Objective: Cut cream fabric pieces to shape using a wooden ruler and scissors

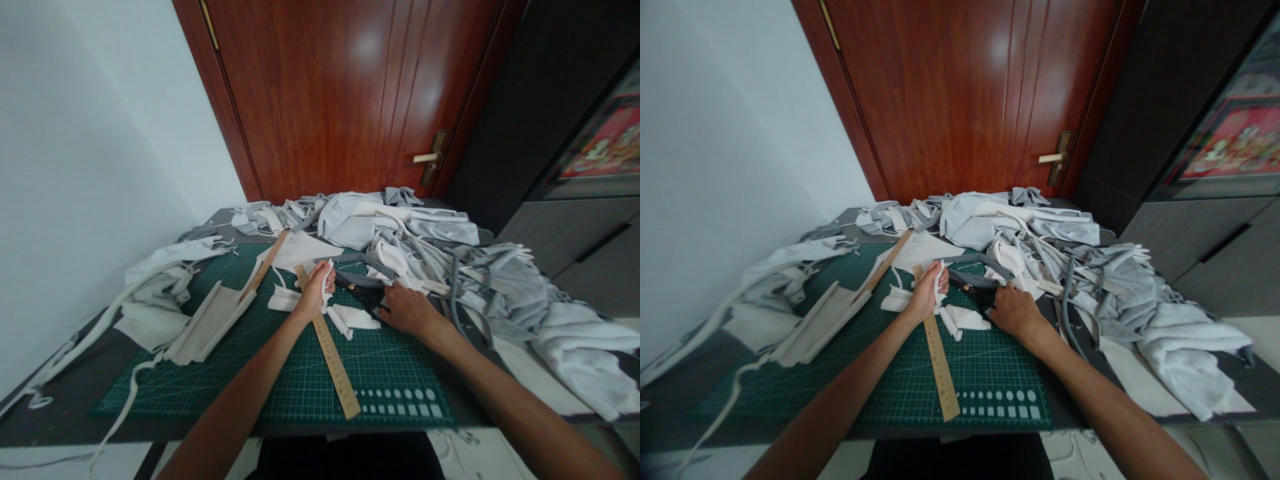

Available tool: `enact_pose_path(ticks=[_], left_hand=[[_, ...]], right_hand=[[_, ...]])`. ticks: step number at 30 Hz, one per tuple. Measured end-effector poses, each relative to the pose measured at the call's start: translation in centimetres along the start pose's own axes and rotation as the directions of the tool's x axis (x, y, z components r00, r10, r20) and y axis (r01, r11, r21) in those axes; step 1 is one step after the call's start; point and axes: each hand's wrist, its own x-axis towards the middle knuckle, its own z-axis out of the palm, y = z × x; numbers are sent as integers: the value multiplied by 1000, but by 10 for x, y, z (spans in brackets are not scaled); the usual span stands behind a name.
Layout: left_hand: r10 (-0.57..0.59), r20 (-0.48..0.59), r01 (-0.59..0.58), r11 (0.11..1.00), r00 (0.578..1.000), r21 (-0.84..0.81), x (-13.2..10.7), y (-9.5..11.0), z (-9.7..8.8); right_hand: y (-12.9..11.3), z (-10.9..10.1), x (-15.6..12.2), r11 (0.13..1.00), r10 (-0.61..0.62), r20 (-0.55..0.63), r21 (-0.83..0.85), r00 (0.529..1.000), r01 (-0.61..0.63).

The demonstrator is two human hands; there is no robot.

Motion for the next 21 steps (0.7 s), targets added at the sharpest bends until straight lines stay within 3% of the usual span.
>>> enact_pose_path(ticks=[7, 16, 18, 21], left_hand=[[-13, -34, 9, 992, 999, -129, -3, 6, 0], [80, -128, -97, 986, 989, -138, 1, 7, -3], [116, -148, -132, 986, 982, -104, 2, 7, -3], [154, -158, -161, 986, 975, -35, 5, 5, -4]], right_hand=[[21, -1, 2, 998, 19, -44, -53, 999, -21], [95, -6, 29, 998, -23, -66, 55, 998, 27], [108, -6, 36, 995, -15, -109, 93, 994, 25], [110, -4, 46, 959, -2, -270, 272, 963, 78]])
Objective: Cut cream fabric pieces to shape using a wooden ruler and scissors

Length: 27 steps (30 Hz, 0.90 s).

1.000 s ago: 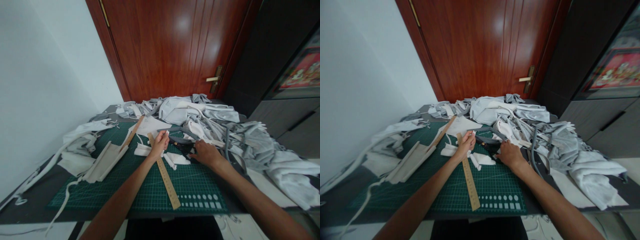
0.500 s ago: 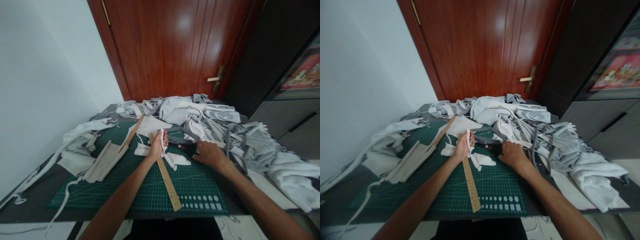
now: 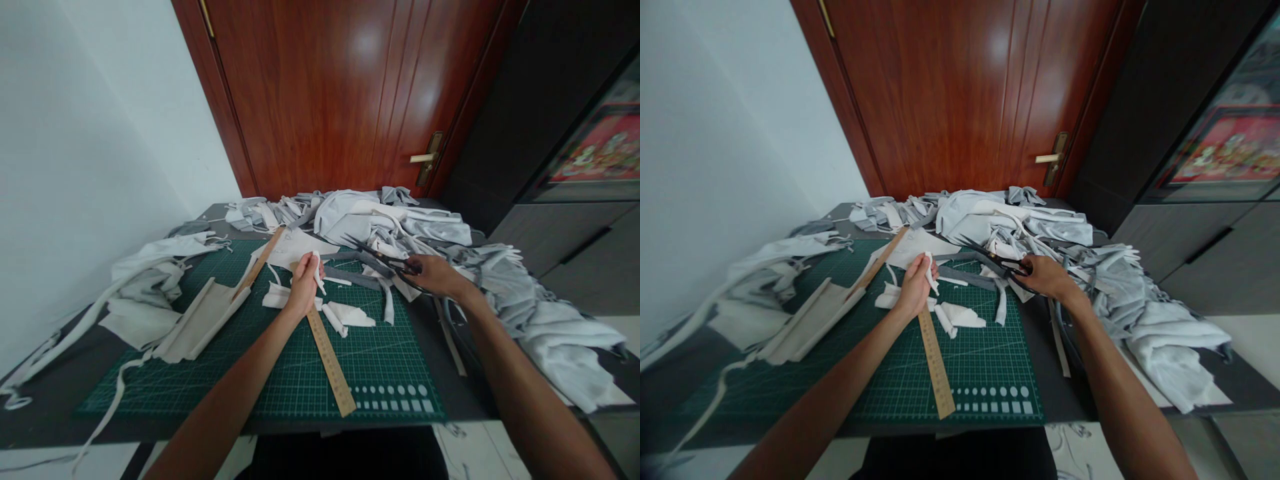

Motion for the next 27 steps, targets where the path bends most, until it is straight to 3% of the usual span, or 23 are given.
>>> enact_pose_path(ticks=[2, 5, 8, 13, 18, 27], left_hand=[[6, 5, -7, 999, 1000, 47, 1, -2, -1], [-5, 31, 2, 995, 1000, 104, 1, -5, -3], [-12, 73, 1, 989, 997, 150, 0, -6, -4], [-5, 124, -20, 979, 992, 203, -3, -5, -3], [-4, 174, -34, 976, 985, 216, -3, -6, -2], [28, 163, -67, 969, 986, 237, -5, -6, -1]], right_hand=[[-8, 9, 5, 971, -23, -96, 233, 995, 45], [-28, 28, 8, 826, -82, -167, 540, 983, 160], [-45, 44, 7, 725, -133, -177, 653, 975, 217], [-52, 56, 2, 766, -168, -174, 596, 970, 239], [-55, 60, 0, 807, -105, -233, 548, 967, 219], [-69, 60, -7, 838, -98, -236, 505, 967, 208]])
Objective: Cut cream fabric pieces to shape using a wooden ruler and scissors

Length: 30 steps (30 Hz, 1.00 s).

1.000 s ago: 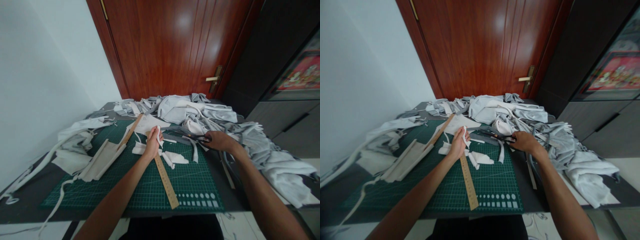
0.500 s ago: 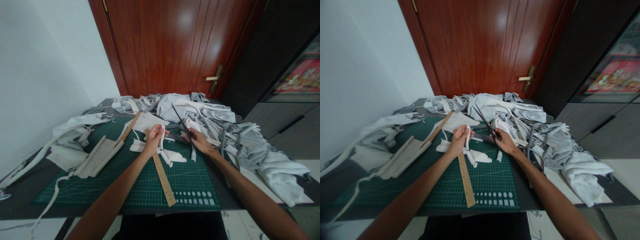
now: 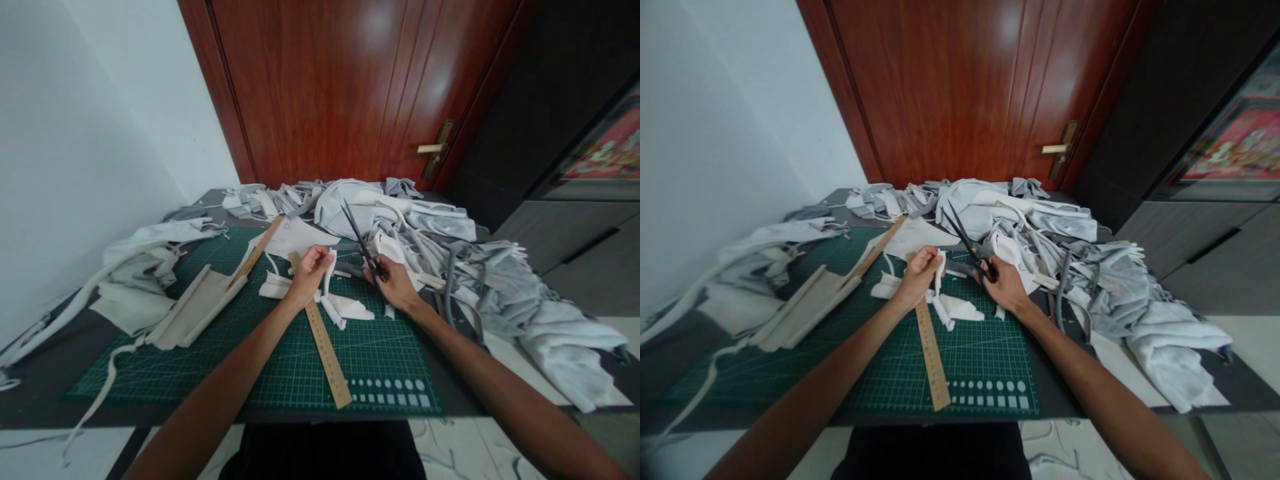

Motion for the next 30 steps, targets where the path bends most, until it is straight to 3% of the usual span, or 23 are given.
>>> enact_pose_path(ticks=[6, 9, 15, 18, 22, 30], left_hand=[[-17, 9, 17, 999, 1000, -51, -3, 4, 4], [-23, 1, 23, 998, 1000, -55, -4, 6, 5], [69, -5, -69, 998, 998, 14, -1, 4, -1], [121, -61, -120, 992, 991, 25, 2, 2, -3], [110, -122, -113, 993, 986, -22, 1, 5, -2], [98, -91, -101, 994, 991, -38, -3, 12, 0]], right_hand=[[3, -5, 1, 942, -75, 37, -327, 997, 83], [5, -9, 2, 905, -129, 39, -405, 991, 134], [15, -11, 6, 873, -192, 6, -455, 981, 174], [21, -12, 8, 852, -225, -6, -487, 974, 194], [24, -13, 8, 835, -222, 14, -513, 975, 198], [20, -9, 5, 848, -224, -8, -495, 975, 190]])
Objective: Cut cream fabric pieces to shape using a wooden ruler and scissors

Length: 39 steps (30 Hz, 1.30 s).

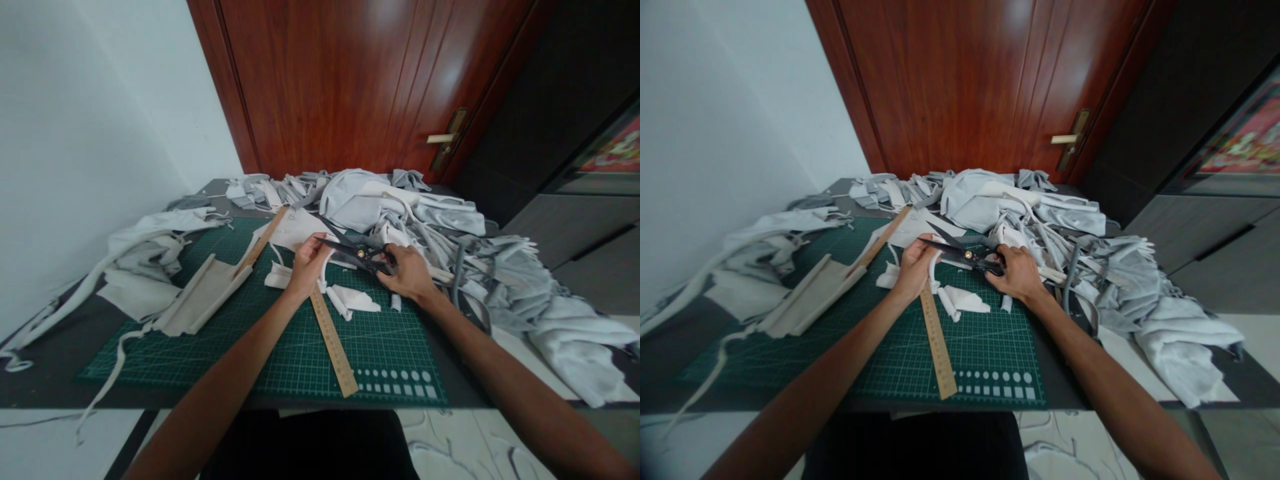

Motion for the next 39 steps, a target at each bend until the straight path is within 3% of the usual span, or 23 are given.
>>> enact_pose_path(ticks=[13, 26, 39], left_hand=[[89, 92, -90, 996, 992, 9, 3, -6, -4], [62, 68, -62, 998, 996, -7, -2, -7, 2], [37, 27, -40, 995, 999, 92, -2, -6, 1]], right_hand=[[-6, -1, 0, 998, 15, -7, 57, 1000, -15], [-10, -3, -1, 997, -26, 7, 73, 1000, 25], [-10, -2, -1, 996, -30, -8, 80, 1000, 30]])
